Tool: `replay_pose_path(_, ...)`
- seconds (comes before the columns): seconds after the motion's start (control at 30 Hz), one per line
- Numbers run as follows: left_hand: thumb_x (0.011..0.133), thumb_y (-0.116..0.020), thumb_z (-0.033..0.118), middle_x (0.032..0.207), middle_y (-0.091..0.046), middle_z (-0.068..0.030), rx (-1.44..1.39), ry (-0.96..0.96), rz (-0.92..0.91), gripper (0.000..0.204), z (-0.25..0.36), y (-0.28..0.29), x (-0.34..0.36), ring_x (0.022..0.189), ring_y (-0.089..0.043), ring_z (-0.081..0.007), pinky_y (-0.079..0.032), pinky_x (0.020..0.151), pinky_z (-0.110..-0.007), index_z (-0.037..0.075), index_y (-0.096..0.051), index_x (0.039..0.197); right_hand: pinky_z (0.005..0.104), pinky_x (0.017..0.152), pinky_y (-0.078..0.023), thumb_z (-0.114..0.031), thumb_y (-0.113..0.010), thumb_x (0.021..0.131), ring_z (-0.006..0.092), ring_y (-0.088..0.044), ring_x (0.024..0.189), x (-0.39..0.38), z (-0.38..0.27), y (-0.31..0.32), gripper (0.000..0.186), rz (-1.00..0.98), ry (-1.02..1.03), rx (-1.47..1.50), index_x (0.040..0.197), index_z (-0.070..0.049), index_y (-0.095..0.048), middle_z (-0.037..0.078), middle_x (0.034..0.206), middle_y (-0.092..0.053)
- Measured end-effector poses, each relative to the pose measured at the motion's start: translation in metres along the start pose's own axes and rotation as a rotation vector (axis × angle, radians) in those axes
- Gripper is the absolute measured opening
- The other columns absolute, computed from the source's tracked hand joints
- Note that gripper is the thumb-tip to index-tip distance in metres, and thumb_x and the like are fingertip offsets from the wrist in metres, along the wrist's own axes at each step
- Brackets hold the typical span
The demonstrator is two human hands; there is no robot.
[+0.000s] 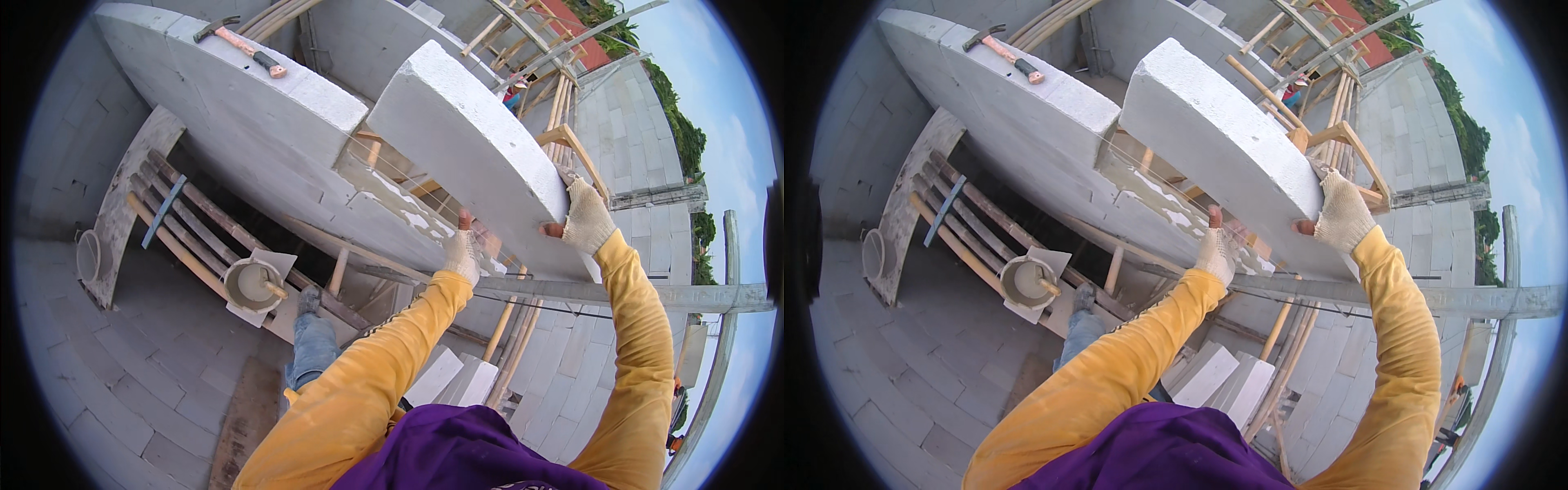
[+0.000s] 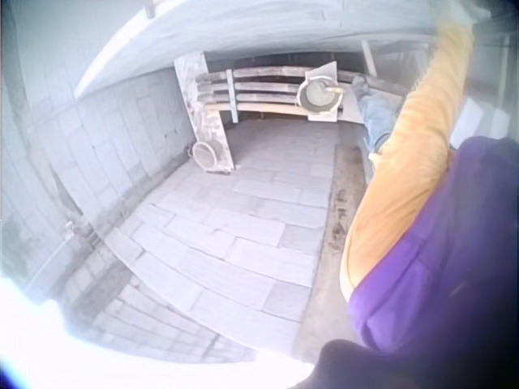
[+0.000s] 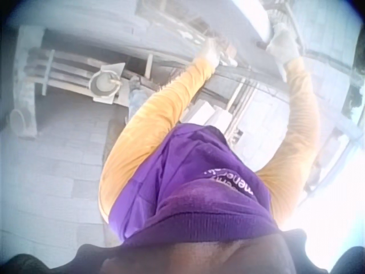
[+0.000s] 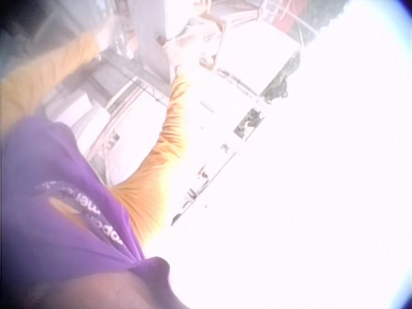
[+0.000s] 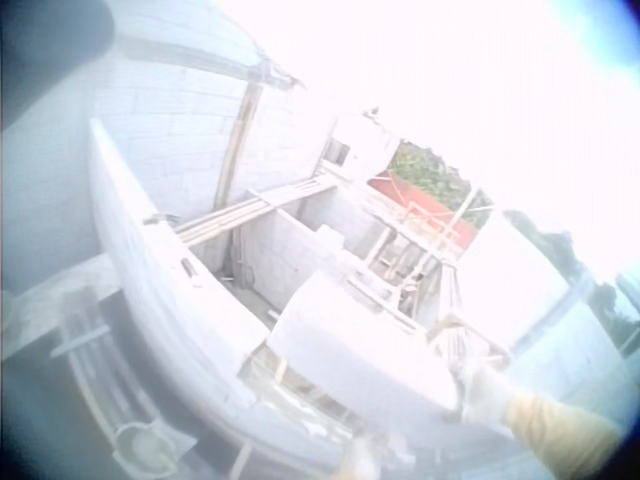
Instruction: The person uses an axe to trim a concrete block, applies mortar to the edge of an existing wall with a trowel, places the trimmed block into position, and taps it down with a hammer.
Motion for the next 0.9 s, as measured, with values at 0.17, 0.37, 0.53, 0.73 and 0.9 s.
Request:
replay_pose_path(0.17,0.08,-0.049,0.093,0.16,-0.033,-0.0287,-0.196,0.104,0.004,0.135,-0.003,0.007,-0.008,0.151,-0.031,-0.0393,-0.022,0.126,-0.044,-0.016,-0.024,0.155,0.0423,0.097,-0.052,-0.034,-0.098,0.053,0.0394,-0.067,0.106,0.013,0.01,-0.023,0.099,-0.043,0.036,-0.031,0.134,0.005,-0.055,0.024,0.112,-0.066)
replay_pose_path(0.37,0.09,-0.04,0.087,0.164,-0.029,-0.0274,-0.052,0.077,-0.02,0.123,0.003,0.027,-0.003,0.153,-0.028,-0.0384,-0.017,0.127,-0.043,-0.014,-0.02,0.157,0.041,0.1,-0.052,-0.035,-0.098,0.052,0.0363,-0.067,0.11,0.028,0.006,-0.046,0.106,-0.087,0.076,-0.019,0.141,0.003,-0.053,0.024,0.123,-0.066)
replay_pose_path(0.53,0.093,-0.039,0.083,0.164,-0.032,-0.0249,-0.006,0.118,0.091,0.115,-0.009,0.055,0.008,0.153,-0.03,-0.0371,-0.017,0.127,-0.044,-0.01,-0.023,0.158,0.042,0.102,-0.051,-0.032,-0.098,0.053,0.0377,-0.066,0.111,0.025,0.012,-0.067,0.105,-0.127,0.043,0.028,0.14,0.003,-0.053,0.024,0.121,-0.066)
replay_pose_path(0.73,0.091,-0.059,0.075,0.153,-0.045,-0.0233,0.115,0.086,0.246,0.111,-0.016,0.085,0.02,0.144,-0.042,-0.0363,-0.027,0.122,-0.047,-0.007,-0.028,0.157,0.0421,0.104,-0.051,-0.023,-0.096,0.057,0.0402,-0.065,0.116,0.035,-0.003,-0.092,0.102,-0.198,0.017,0.011,0.143,0.004,-0.049,0.026,0.126,-0.063)
replay_pose_path(0.9,0.086,-0.07,0.073,0.142,-0.05,-0.0199,0.141,0.095,0.303,0.11,-0.019,0.106,0.027,0.134,-0.049,-0.033,-0.037,0.11,-0.044,-0.001,-0.032,0.157,0.0426,0.103,-0.052,-0.03,-0.095,0.06,0.0417,-0.065,0.114,0.038,0.007,-0.119,0.1,-0.233,0.012,-0.061,0.142,0.005,-0.05,0.027,0.124,-0.062)
Point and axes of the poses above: each hand's wrist, its own x-axis towards the middle knuckle, its own y-axis out of the back of the hand, z = x × y, the point moved 8 cm from there along x, towards the middle knuckle
